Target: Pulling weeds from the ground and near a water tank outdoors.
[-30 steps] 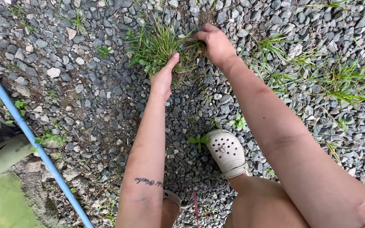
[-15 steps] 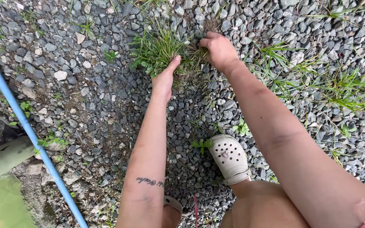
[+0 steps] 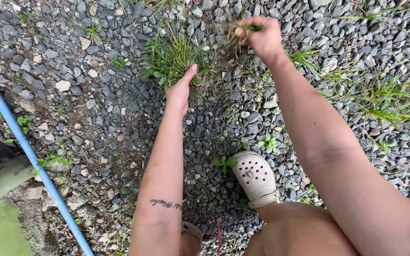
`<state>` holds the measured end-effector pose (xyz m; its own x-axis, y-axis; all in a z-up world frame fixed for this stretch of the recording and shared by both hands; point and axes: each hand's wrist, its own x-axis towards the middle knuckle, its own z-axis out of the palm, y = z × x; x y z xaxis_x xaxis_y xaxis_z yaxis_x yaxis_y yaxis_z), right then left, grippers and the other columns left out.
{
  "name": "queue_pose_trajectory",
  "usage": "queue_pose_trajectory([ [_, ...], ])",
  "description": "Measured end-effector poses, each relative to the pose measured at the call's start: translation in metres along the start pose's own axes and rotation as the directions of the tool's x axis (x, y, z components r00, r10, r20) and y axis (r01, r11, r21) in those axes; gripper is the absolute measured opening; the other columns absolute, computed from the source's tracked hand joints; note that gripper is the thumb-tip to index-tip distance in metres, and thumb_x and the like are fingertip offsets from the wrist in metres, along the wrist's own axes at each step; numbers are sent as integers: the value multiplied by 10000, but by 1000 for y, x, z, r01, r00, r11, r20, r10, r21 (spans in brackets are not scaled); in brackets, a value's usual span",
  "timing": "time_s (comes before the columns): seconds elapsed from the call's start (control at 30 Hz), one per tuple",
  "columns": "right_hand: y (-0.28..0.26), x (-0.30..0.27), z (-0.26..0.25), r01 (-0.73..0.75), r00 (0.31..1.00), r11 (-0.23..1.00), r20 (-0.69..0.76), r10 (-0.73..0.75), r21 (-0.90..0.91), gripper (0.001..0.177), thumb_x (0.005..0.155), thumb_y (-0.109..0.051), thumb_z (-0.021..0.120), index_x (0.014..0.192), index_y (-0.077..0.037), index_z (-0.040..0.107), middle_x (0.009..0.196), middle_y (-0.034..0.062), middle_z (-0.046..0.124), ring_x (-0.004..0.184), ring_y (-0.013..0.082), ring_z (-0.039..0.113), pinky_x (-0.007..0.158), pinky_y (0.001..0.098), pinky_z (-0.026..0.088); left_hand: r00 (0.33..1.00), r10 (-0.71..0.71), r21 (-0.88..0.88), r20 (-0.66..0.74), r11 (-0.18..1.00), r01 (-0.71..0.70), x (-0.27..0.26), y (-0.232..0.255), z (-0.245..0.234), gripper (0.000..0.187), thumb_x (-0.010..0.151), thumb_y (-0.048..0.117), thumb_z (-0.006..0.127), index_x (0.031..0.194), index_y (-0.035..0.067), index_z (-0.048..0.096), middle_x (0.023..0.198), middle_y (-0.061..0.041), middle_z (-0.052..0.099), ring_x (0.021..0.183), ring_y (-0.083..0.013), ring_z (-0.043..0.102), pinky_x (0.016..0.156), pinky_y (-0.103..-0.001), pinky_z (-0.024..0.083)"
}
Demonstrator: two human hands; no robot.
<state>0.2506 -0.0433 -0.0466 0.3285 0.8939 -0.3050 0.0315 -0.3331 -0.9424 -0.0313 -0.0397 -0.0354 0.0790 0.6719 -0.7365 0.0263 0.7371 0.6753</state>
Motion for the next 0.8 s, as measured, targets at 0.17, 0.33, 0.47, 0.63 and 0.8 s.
queue_pose_trajectory([
  [0.17,-15,6,-7,46,998,982,-30,-52,-182,125,907,-1,777,1028,-31,789,931,86,776,794,116,753,677,262,643,996,91,-46,-11,995,-91,6,-1,-3,635,742,329,888,1274,45,688,1322,-104,710,1253,-204,612,1131,-385,395],
  [0.33,-71,-9,30,-57,967,985,237,95,-163,163,877,-44,798,1034,-15,767,947,93,767,780,144,760,696,295,656,985,43,-206,166,978,-8,-5,18,-10,545,805,282,869,1243,-4,716,1245,-117,734,1146,-206,660,1058,-389,492],
  [0.47,-104,-19,69,-59,855,988,504,125,-145,190,892,-30,790,1065,22,734,1016,116,763,819,193,778,755,315,660,911,33,-351,411,928,125,-15,33,-11,600,806,270,859,1315,40,641,1266,-78,706,1142,-218,659,1044,-409,503],
  [0.63,-116,-23,96,82,812,966,578,77,-245,403,837,44,709,1227,-49,678,1113,96,747,953,208,740,849,305,608,940,73,-406,333,911,73,-10,30,-16,652,792,294,873,1340,54,613,1309,-87,676,1206,-239,623,1058,-421,495],
  [0.8,-111,-26,100,-127,775,978,599,202,-166,565,817,51,589,1341,-161,588,1271,16,681,1049,199,741,917,317,625,993,69,-366,98,930,-28,-16,21,-30,622,770,320,878,1288,29,694,1363,-94,670,1270,-229,588,1090,-398,463],
])
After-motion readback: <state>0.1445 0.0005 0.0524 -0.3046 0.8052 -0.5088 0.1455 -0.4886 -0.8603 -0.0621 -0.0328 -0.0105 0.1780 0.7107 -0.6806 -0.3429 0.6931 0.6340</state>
